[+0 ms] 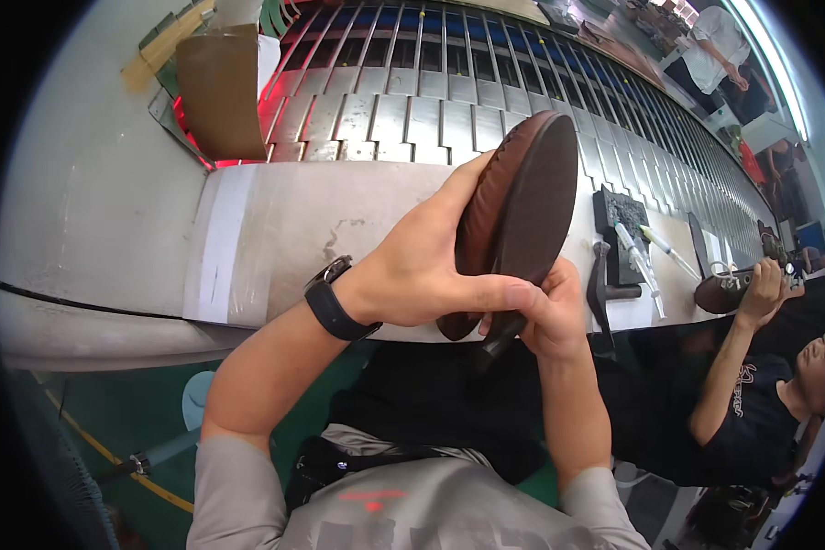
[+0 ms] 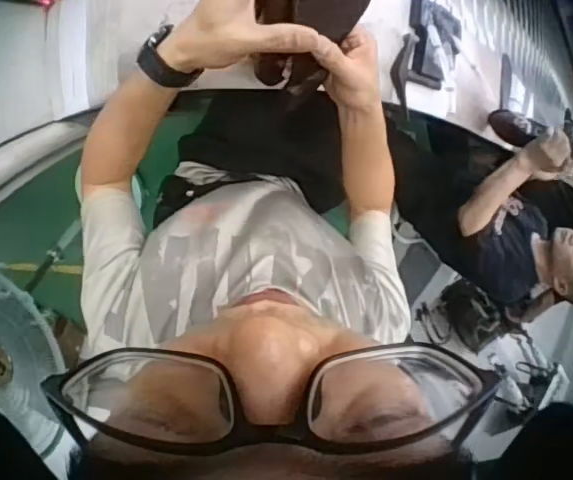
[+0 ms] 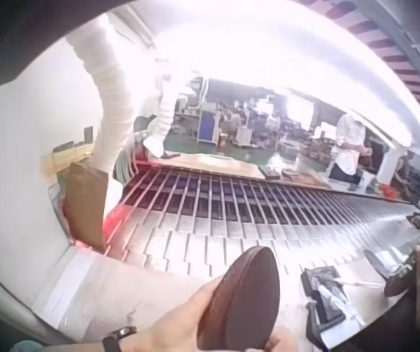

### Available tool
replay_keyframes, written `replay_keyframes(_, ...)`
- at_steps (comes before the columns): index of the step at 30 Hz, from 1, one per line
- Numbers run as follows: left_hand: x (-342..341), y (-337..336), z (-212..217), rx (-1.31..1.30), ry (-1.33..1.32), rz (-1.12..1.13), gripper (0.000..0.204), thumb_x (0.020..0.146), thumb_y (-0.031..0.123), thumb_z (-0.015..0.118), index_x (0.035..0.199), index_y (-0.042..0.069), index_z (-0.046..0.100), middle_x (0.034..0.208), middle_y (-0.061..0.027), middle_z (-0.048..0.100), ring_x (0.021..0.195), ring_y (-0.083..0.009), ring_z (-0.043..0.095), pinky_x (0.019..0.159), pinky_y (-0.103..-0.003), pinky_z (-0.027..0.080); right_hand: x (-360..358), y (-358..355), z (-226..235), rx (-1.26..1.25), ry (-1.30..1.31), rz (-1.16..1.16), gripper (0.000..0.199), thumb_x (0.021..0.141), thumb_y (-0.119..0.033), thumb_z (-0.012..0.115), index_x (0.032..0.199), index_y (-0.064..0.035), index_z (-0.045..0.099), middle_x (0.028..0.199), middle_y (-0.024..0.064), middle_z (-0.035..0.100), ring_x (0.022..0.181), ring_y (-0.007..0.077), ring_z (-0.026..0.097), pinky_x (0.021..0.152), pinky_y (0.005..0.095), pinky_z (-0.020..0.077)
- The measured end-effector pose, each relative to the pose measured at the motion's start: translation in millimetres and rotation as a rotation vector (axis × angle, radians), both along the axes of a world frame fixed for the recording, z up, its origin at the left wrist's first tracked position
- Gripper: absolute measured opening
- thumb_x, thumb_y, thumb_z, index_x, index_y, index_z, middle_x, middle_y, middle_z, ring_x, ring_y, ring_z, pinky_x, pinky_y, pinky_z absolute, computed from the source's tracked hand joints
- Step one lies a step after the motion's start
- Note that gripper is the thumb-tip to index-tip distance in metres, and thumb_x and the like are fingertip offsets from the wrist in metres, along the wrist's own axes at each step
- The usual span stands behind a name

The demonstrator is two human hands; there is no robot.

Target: The person attaches soles to shoe uppers by pressing them together firmly along the edges by hand, places the assembled shoes onto a conveyor belt, and adjusts an electric fan nearby.

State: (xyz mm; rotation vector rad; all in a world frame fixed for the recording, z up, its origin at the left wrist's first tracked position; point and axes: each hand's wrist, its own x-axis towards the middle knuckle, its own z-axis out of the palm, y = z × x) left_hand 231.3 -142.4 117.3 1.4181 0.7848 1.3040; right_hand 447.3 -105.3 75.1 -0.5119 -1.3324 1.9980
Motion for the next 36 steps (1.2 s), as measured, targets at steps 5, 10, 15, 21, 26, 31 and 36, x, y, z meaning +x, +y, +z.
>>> replay_keyframes(5, 4, 0, -10, 0.081, 0.003, -0.013, 0.11, 0.088, 0.029, 0.091, 0.167, -0.006, 0.023, 0.161, -0.0177, 0.044, 0.149, -0.0259, 0.043, 0.125, -0.041, 0.034, -1, -7, -3, 0.03, 0.072, -0.084, 0.054, 0.095, -0.032, 0.084, 0.121, 0.0111, 0.064, 0.095, 0.0237, 0.075, 0.076, 0.0325, 0.078, 0.055, 0.039, 0.0657)
replay_keyframes(10, 4, -4, -14, 0.09, -0.027, 0.012, 0.101, 0.094, 0.023, 0.085, 0.167, -0.007, 0.022, 0.161, -0.0178, 0.044, 0.149, -0.0256, 0.044, 0.125, -0.041, 0.035, 1, -6, -9, -0.005, 0.103, -0.018, 0.046, 0.098, -0.023, 0.081, 0.127, 0.0084, 0.062, 0.109, 0.0204, 0.075, 0.084, 0.028, 0.077, 0.067, 0.0402, 0.0677)
replay_keyframes(15, 3, -6, -13, 0.08, -0.074, -0.006, 0.091, 0.1, 0.019, 0.078, 0.167, -0.007, 0.021, 0.163, -0.017, 0.044, 0.15, -0.0237, 0.045, 0.125, -0.039, 0.036, -3, -7, -3, 0.004, 0.096, -0.008, 0.048, 0.098, -0.024, 0.082, 0.128, 0.0075, 0.061, 0.109, 0.0193, 0.075, 0.083, 0.0274, 0.077, 0.066, 0.0401, 0.0676)
replay_keyframes(21, 8, -6, -14, 0.124, -0.108, 0.094, 0.081, 0.101, 0.022, 0.076, 0.162, -0.008, 0.033, 0.149, -0.0214, 0.058, 0.132, -0.0241, 0.059, 0.114, -0.037, 0.047, -5, -9, -4, 0.045, 0.028, -0.121, 0.049, 0.099, -0.032, 0.08, 0.116, 0.0112, 0.065, 0.092, 0.0217, 0.075, 0.069, 0.0288, 0.077, 0.055, 0.0357, 0.0645)
replay_keyframes(26, 13, -8, -15, 0.125, -0.104, 0.154, 0.075, 0.102, 0.027, 0.075, 0.158, -0.009, 0.04, 0.14, -0.0241, 0.064, 0.126, -0.0261, 0.064, 0.109, -0.037, 0.05, 0, -10, -4, 0.001, 0.051, -0.043, 0.05, 0.097, -0.023, 0.082, 0.129, 0.0087, 0.06, 0.102, 0.019, 0.076, 0.08, 0.0287, 0.078, 0.066, 0.0399, 0.0675)
replay_keyframes(31, 17, -18, -5, 0.126, -0.095, 0.233, 0.066, 0.103, 0.031, 0.074, 0.15, -0.009, 0.051, 0.127, -0.024, 0.071, 0.117, -0.028, 0.07, 0.102, -0.037, 0.054, 1, -25, 4, 0.073, 0.007, -0.041, 0.047, 0.099, -0.026, 0.081, 0.124, 0.0092, 0.063, 0.099, 0.0185, 0.077, 0.081, 0.0279, 0.078, 0.071, 0.0394, 0.0666)
replay_keyframes(36, 14, -41, 7, 0.078, 0.038, 0.238, 0.069, 0.106, 0.041, 0.07, 0.152, -0.008, 0.051, 0.132, -0.0156, 0.071, 0.12, -0.0194, 0.068, 0.103, -0.034, 0.053, 1, -41, 10, 0.217, 0.012, -0.066, 0.043, 0.102, -0.026, 0.076, 0.125, 0.0089, 0.065, 0.104, 0.019, 0.077, 0.088, 0.0274, 0.078, 0.077, 0.0392, 0.0657)
